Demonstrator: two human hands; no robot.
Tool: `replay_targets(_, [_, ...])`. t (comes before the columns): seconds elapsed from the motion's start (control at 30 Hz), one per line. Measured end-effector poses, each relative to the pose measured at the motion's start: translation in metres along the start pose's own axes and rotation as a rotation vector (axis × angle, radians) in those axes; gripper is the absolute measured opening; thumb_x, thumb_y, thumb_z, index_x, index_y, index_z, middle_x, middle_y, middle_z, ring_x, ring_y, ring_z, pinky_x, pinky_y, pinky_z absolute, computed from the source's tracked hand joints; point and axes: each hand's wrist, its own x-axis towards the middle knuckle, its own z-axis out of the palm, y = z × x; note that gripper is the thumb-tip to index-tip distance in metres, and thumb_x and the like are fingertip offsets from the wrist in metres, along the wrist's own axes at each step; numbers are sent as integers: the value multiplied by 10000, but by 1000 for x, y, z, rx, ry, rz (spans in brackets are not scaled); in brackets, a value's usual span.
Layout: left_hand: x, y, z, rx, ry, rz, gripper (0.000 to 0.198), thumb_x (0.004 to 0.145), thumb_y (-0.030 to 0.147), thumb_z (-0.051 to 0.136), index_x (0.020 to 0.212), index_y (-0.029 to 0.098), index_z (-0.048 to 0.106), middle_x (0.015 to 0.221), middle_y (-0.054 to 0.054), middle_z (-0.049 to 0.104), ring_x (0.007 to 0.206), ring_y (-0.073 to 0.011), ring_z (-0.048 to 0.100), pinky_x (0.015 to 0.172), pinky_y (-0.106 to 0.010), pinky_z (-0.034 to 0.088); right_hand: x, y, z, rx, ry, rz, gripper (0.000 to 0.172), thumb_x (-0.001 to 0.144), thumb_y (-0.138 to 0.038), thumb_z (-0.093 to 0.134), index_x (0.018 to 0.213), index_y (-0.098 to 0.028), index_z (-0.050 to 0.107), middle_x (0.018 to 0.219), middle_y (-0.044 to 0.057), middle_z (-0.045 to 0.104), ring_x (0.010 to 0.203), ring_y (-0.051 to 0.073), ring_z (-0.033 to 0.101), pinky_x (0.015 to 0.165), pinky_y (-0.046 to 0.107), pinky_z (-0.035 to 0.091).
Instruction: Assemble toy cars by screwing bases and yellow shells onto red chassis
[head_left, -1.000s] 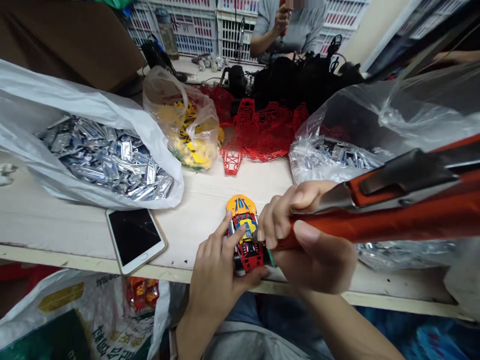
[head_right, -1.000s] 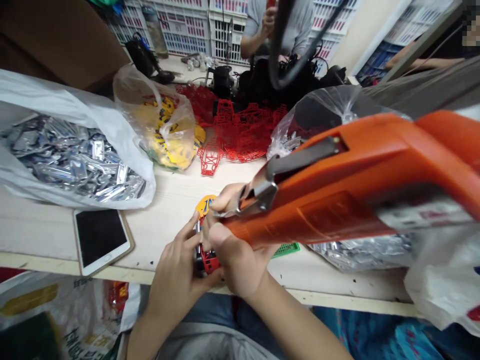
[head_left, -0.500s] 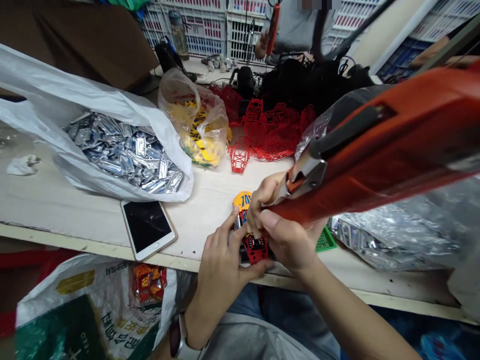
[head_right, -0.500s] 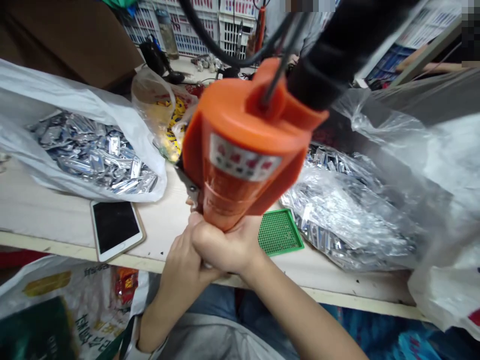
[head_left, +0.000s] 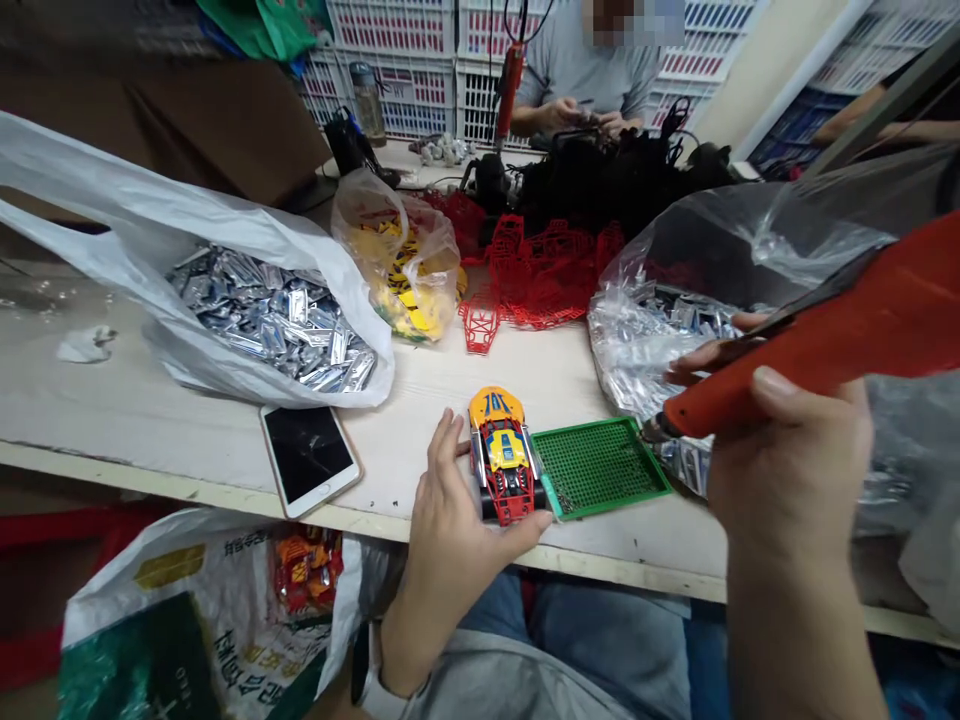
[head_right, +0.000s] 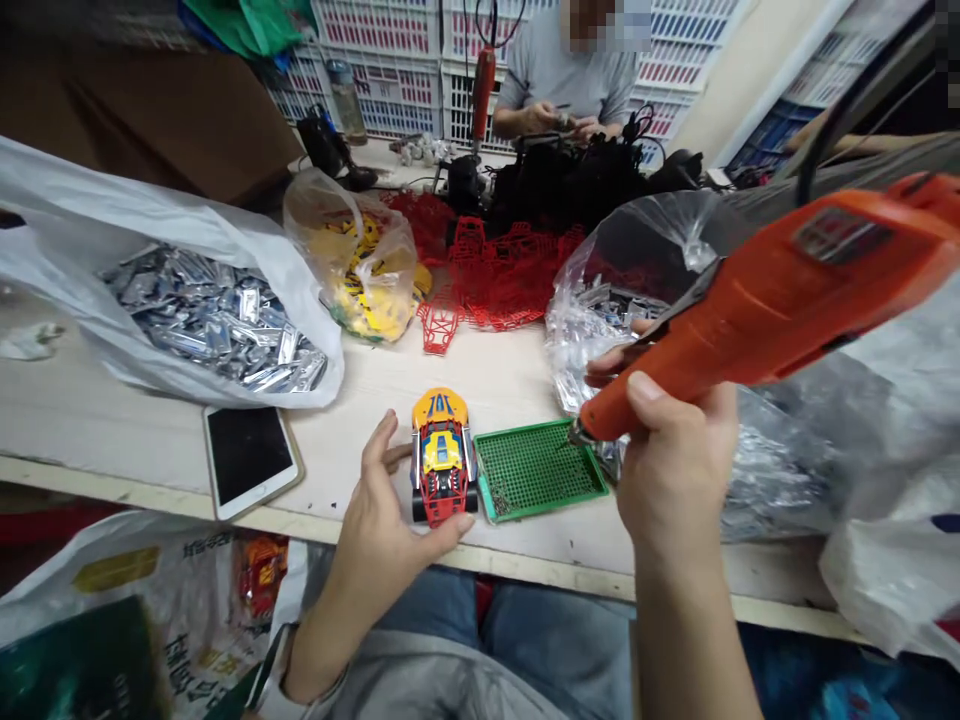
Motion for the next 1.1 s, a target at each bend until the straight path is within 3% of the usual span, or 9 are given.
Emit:
replay_targets(0.13, [6, 16, 7, 159, 14, -2, 906, 788, 521, 820, 1514, 186, 395, 1573, -276, 487, 1325, -448, 612, 971, -595, 590, 5, 13, -28, -138, 2, -51, 425, 692, -210, 699, 1106, -287, 642, 1059, 63, 706, 1032, 271, 672, 932, 458, 482])
replay_targets(0.23, [9, 18, 5, 142, -26, 23, 732, 826, 308, 765, 1476, 162, 461, 1579, -268, 492, 1366, -430, 589, 1018, -575, 585, -9, 23, -38, -414, 110, -257, 688, 671, -265, 803, 1317, -292, 568, 1480, 123, 512, 1430, 348, 452, 1107, 532, 411])
replay_targets(0.33, [9, 10, -5, -2, 0, -13, 713, 833, 180, 680, 1503, 150, 437, 1540, -236, 552, 1399, -363, 580, 1116, -514, 539, -38, 32, -32, -500, 228, -526, 719, 791, -310, 764, 1463, -330, 508, 1566, 106, 403, 1515, 370, 314, 1139, 581, 400])
replay_targets(0.43, [5, -2, -19, -199, 34, -147, 678, 847, 183, 677, 1491, 195, 467, 1483, -174, 622, 1353, -307, 630, 1081, -437, 572, -65, 40, -17, -496, -222, -535, 621, 891, -223, 658, 1479, -340, 499, 1415, 105, 561, 1360, 341, 520, 1139, 602, 429])
replay_targets(0.53, [-2, -11, -36, -482, 41, -241, 589, 871, 234, 728, 1427, 243, 534, 1492, -140, 632, 1363, -287, 628, 1049, -381, 590, -81, 46, -3, -474, -613, -320, 673, 919, -261, 667, 1540, -281, 408, 1496, 160, 540, 1430, 355, 489, 1182, 621, 414])
replay_targets(0.63, [-11, -14, -50, -805, 0, -297, 578, 871, 381, 778, 1408, 285, 587, 1426, -109, 697, 1270, -294, 696, 994, -358, 617, -89, 47, 9, -270, -687, 108, 823, 913, -421, 735, 1594, -257, 302, 1645, 191, 403, 1528, 357, 400, 1234, 606, 371])
replay_targets(0.77, [-19, -14, -61, -1033, 0, -344, 536, 824, 518, 792, 1306, 296, 712, 1204, -62, 807, 1003, -274, 800, 832, -312, 661, -96, 42, 27, 216, -787, 600, 844, 816, -546, 829, 1494, -242, 428, 1490, 177, 606, 1344, 320, 632, 1139, 527, 512])
replay_targets(0.87, [-18, -11, -70, -988, 68, -370, 542, 758, 525, 841, 1231, 272, 766, 1153, -68, 821, 985, -289, 801, 848, -334, 659, -98, 40, 38, 393, -792, 710, 823, 708, -522, 921, 1370, -226, 530, 1368, 157, 700, 1232, 294, 713, 1056, 456, 586])
replay_targets(1.1, [-19, -11, -124, -783, 105, -392, 483, 711, 500, 906, 1117, 253, 817, 1172, -107, 812, 1133, -326, 757, 993, -375, 609, -110, 37, 51, 345, -877, 870, 742, 605, -437, 999, 1231, -215, 668, 1188, 105, 793, 1107, 290, 773, 1008, 438, 624])
